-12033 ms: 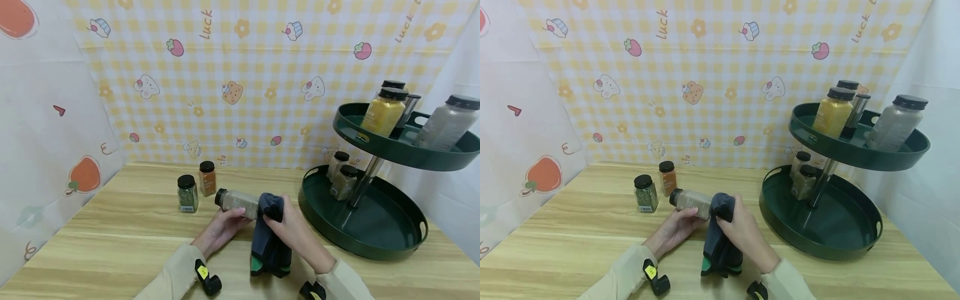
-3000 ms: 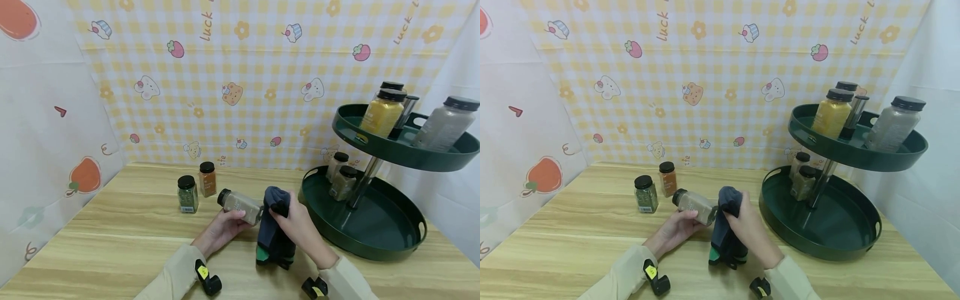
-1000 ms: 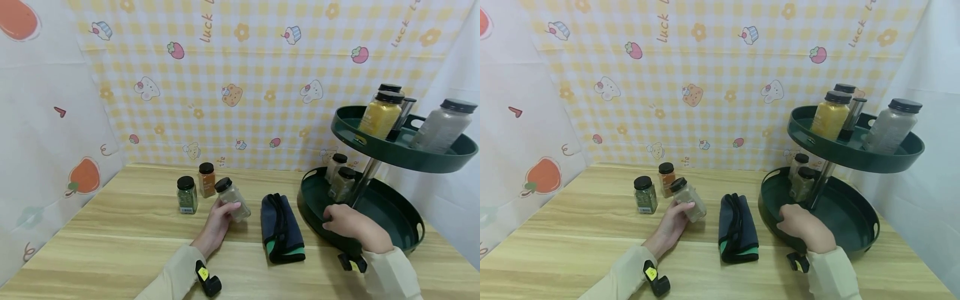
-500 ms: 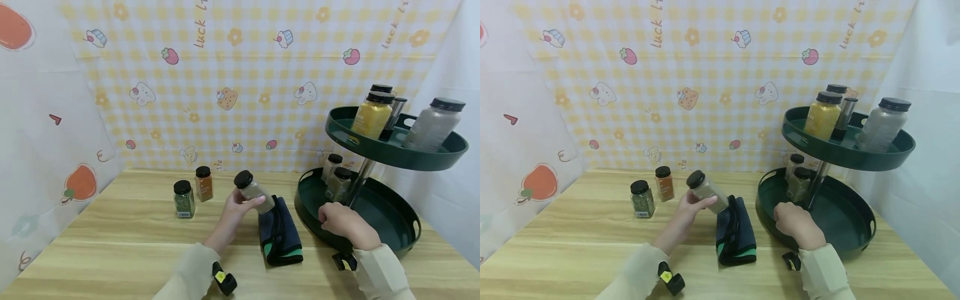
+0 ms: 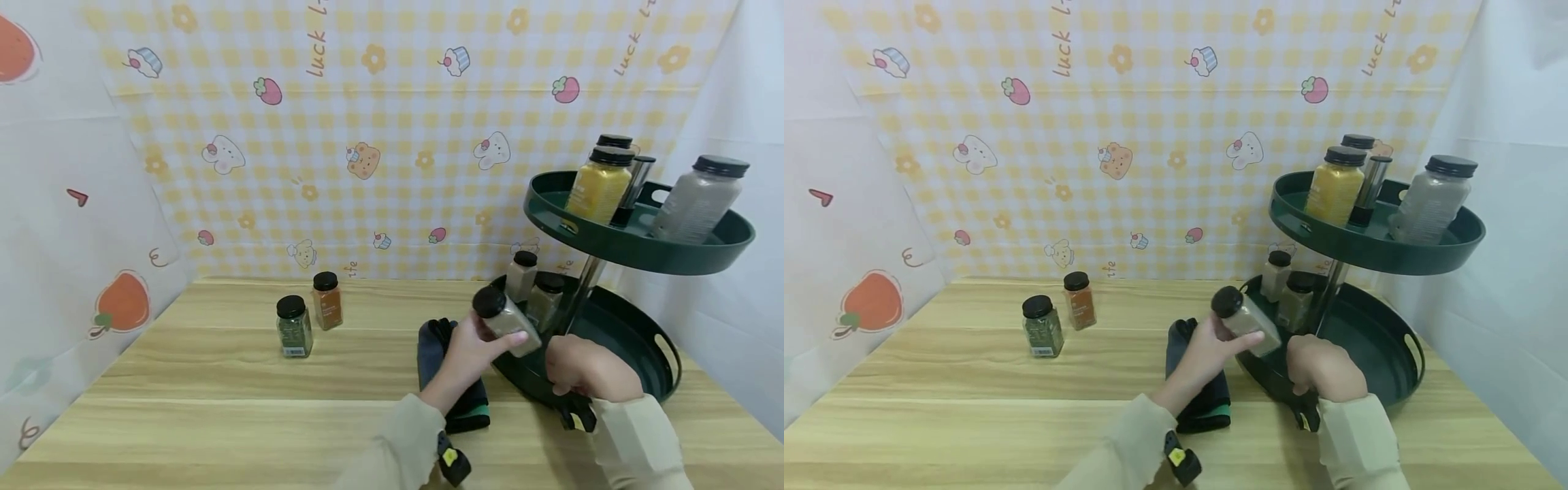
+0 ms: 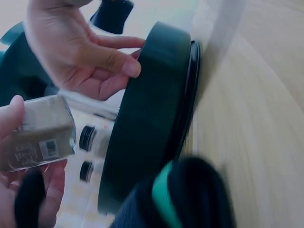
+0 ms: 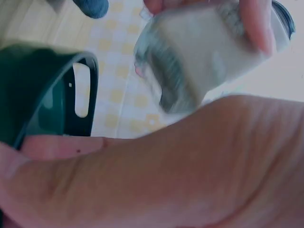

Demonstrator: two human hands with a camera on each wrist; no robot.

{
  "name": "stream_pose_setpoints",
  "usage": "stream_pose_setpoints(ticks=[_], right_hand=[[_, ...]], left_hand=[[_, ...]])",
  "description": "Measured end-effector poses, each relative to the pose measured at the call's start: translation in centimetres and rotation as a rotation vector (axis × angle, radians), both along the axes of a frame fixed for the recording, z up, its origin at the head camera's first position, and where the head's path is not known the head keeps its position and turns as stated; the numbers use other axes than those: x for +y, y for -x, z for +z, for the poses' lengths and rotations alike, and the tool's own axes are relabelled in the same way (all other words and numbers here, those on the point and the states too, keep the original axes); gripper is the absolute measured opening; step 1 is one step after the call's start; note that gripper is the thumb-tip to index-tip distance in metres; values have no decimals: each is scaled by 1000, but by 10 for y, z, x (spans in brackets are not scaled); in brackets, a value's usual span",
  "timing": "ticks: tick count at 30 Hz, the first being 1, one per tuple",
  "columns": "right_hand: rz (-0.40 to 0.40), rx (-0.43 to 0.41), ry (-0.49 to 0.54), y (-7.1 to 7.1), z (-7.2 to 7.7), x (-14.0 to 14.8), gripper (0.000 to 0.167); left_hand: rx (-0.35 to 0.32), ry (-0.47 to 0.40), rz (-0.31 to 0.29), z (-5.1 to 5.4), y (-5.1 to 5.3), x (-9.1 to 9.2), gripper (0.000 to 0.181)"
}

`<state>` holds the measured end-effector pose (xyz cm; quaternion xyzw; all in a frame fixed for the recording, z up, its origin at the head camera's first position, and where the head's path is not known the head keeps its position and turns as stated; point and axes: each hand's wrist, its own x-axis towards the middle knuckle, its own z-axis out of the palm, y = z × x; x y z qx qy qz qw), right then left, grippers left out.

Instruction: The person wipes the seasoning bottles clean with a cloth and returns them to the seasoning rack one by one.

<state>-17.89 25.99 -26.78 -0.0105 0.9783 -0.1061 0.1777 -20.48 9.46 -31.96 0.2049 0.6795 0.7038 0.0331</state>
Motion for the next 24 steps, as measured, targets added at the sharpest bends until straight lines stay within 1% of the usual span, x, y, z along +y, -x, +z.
stream_pose_setpoints(ticks=[2,4,8,9,12,14,16,17,21,23,24], right_hand=[[16,-13,-48,1,0,2,17],[44,-21,-83,2,1,4,17],[49,-32,-75,4,2,6,15],[45,-35,-60,4,3,6,15],[41,-29,-26,3,4,7,15],[39,-29,-8,2,4,7,15],[55,-22,-8,1,5,6,16],[46,-26,7,0,5,6,17],[5,-43,63,-1,5,5,18],[-32,-59,100,-2,5,5,18],[-28,-59,97,-2,5,6,18]], left_hand=[[18,32,24,-1,-2,12,41],[32,76,62,-2,-3,22,42],[56,177,124,-9,-3,36,42],[64,212,140,-11,-3,38,43],[117,313,180,-16,-3,41,46],[164,372,201,-18,-2,41,51],[213,443,228,-20,-2,42,58],[229,480,243,-20,-2,43,60],[272,634,320,-21,-3,46,55],[290,682,347,-21,-4,47,50],[298,696,354,-21,-4,48,49]])
